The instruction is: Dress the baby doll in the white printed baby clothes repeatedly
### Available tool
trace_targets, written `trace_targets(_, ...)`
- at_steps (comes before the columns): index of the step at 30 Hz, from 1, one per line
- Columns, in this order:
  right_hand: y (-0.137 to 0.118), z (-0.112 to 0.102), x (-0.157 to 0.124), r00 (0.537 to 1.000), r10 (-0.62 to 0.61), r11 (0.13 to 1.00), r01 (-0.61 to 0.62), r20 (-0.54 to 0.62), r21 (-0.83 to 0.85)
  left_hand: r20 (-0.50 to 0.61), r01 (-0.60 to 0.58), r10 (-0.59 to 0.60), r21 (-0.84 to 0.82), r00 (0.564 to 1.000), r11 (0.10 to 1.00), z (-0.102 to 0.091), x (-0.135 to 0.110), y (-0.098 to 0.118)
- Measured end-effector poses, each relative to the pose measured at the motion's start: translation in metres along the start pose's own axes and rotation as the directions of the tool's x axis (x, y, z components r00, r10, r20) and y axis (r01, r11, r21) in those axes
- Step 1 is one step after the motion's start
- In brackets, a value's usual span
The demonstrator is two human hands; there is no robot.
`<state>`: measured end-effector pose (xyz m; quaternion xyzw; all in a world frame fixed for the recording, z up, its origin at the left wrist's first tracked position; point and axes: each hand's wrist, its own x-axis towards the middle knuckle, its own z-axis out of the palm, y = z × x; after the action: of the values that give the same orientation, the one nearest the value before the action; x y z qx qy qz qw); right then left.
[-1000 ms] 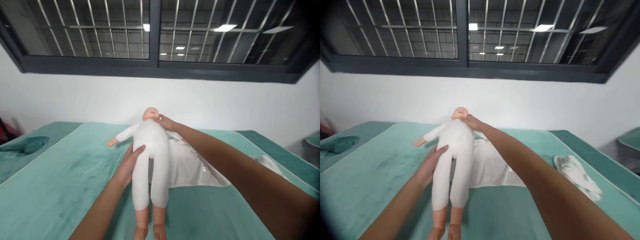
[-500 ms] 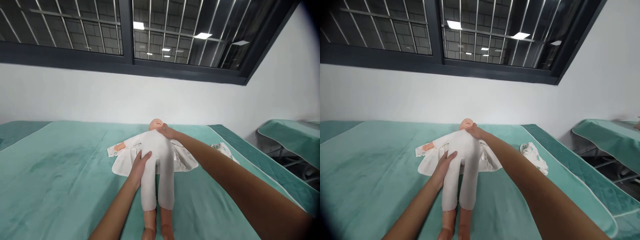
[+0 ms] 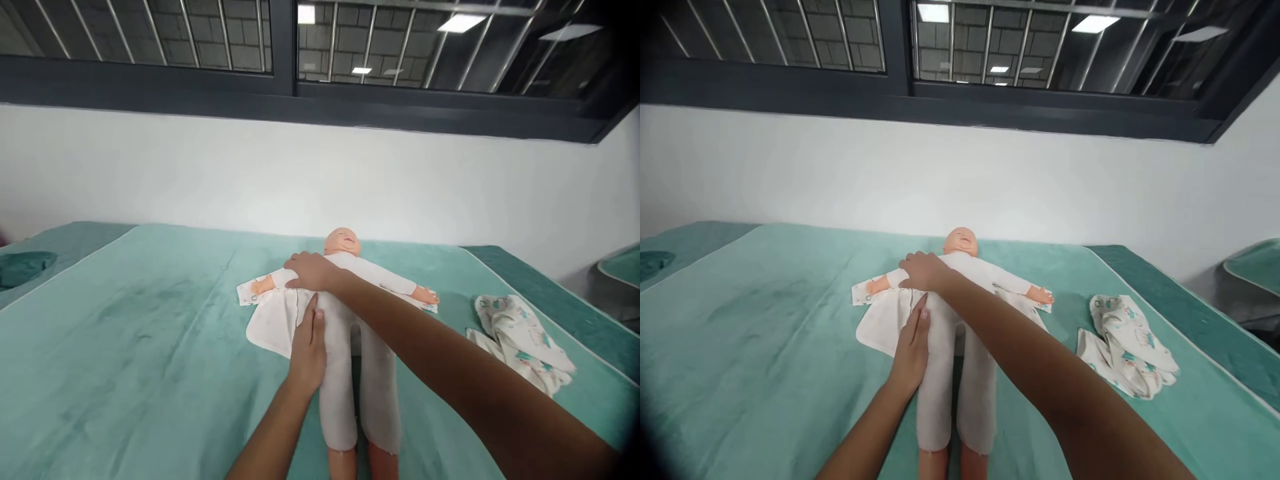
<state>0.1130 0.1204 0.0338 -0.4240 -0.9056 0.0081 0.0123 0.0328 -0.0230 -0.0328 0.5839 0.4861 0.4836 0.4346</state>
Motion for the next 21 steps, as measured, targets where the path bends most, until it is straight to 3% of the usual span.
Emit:
trace_targets(4,0.003,0.008,0.013,1.0,0.005,1.0,-0.005,0.011,0.012,0.005,-0.106,0.106,0.115,0.994,0.988,-0.001,0.002,-0.002)
trace_targets(7,0.009,0.006,0.004,0.997,0.045,0.998,-0.043,-0.063,0.036,0.003,-0.21,0.22,0.305,0.976,0.929,-0.009,0.014,-0.01)
trace_targets(11,0.018,0.003,-0.021,0.956,0.119,0.987,-0.084,-0.267,0.14,0.041,-0.369,0.466,0.672,0.884,0.642,-0.033,0.046,-0.028)
trace_targets(14,0.019,0.003,-0.03,0.923,0.114,0.977,-0.037,-0.367,0.209,-0.037,-0.25,0.482,0.818,0.875,0.518,-0.052,0.071,-0.038)
trace_targets(16,0.015,0.005,-0.031,0.925,0.086,0.982,-0.015,-0.37,0.19,-0.147,-0.142,0.419,0.799,0.896,0.584,-0.059,0.084,-0.042)
trace_targets(19,0.009,0.007,-0.029,0.927,0.083,0.987,-0.026,-0.367,0.158,-0.273,-0.085,0.297,0.587,0.915,0.805,-0.063,0.098,-0.044)
trace_targets(21,0.005,0.007,-0.03,0.923,0.09,0.988,-0.035,-0.374,0.15,-0.349,-0.063,0.242,0.454,0.905,0.889,-0.063,0.103,-0.045)
